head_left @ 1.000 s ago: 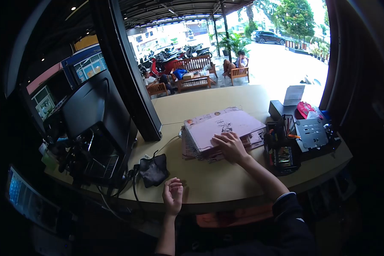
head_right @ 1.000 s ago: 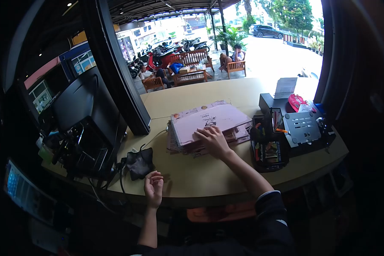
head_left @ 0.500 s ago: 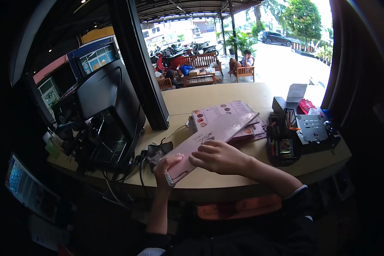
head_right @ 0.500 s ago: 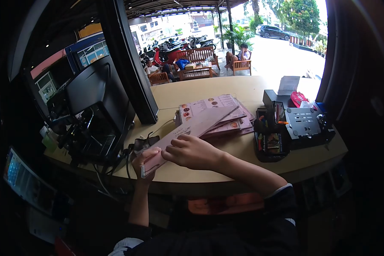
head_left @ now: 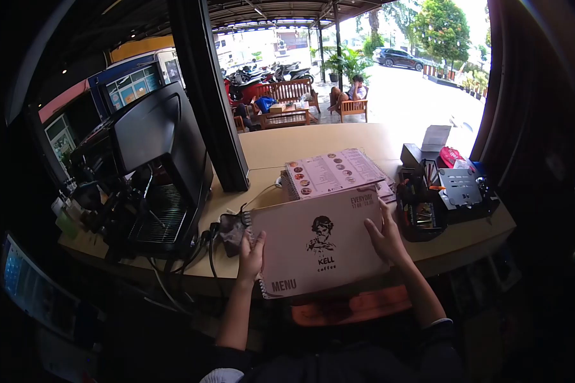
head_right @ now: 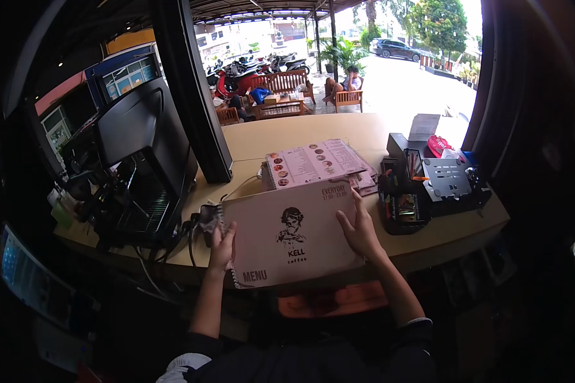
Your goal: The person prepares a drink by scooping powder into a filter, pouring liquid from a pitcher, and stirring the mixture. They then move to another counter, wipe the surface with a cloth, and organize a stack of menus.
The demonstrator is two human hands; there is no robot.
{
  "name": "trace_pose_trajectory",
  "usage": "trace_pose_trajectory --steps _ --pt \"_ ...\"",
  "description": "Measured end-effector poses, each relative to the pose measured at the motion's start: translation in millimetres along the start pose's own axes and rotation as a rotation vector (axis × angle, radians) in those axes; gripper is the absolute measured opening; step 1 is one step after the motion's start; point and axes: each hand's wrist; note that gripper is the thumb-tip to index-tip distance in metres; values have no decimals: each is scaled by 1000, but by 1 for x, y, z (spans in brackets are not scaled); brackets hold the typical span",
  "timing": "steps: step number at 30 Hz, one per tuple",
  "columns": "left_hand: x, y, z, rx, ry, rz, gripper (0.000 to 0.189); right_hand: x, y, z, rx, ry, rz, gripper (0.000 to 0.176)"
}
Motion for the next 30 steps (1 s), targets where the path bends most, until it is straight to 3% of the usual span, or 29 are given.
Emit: trace_pose_trajectory --steps 1,3,4,9,14,15,17,19,21,23,27,30 --pt "17 -4 -5 8 -67 -20 31 -17 -4 3 -1 9 5 59" --pt "41 -6 -15 -9 -217 -51 37 -37 -10 7 26 -21 331 65" --pt "47 -5 -15 -5 -229 -50 37 -31 -16 11 74 107 438 67" --pt "79 -3 -28 28 -319 -181 57 -53 -22 20 183 214 563 63" --pt "114 -8 -54 43 -287 -167 59 -53 -14 22 285 42 864 63" --pt "113 -7 -56 37 -304 -176 57 -47 -12 23 282 43 865 63" --pt "111 -4 -59 32 -317 -184 56 -31 -6 31 464 -282 868 71" --pt "111 -4 -56 39 -251 -274 54 -22 4 44 637 -336 602 79" --pt "107 -2 -51 19 -241 -275 54 -30 17 60 724 -412 694 82" --pt "109 -2 -49 -3 -231 -274 53 -60 27 64 655 -598 839 84" --pt "123 1 -65 -90 -165 -232 55 -63 27 39 681 -659 833 85" --pt "135 4 -89 -123 -113 -216 56 -69 32 14 684 -484 648 87"
Point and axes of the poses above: each hand's wrist, its own z-axis away from the middle knuckle, its own y-axis out of the palm, x = y × z, and after that the axes turned 11 degrees about -x, right-handed
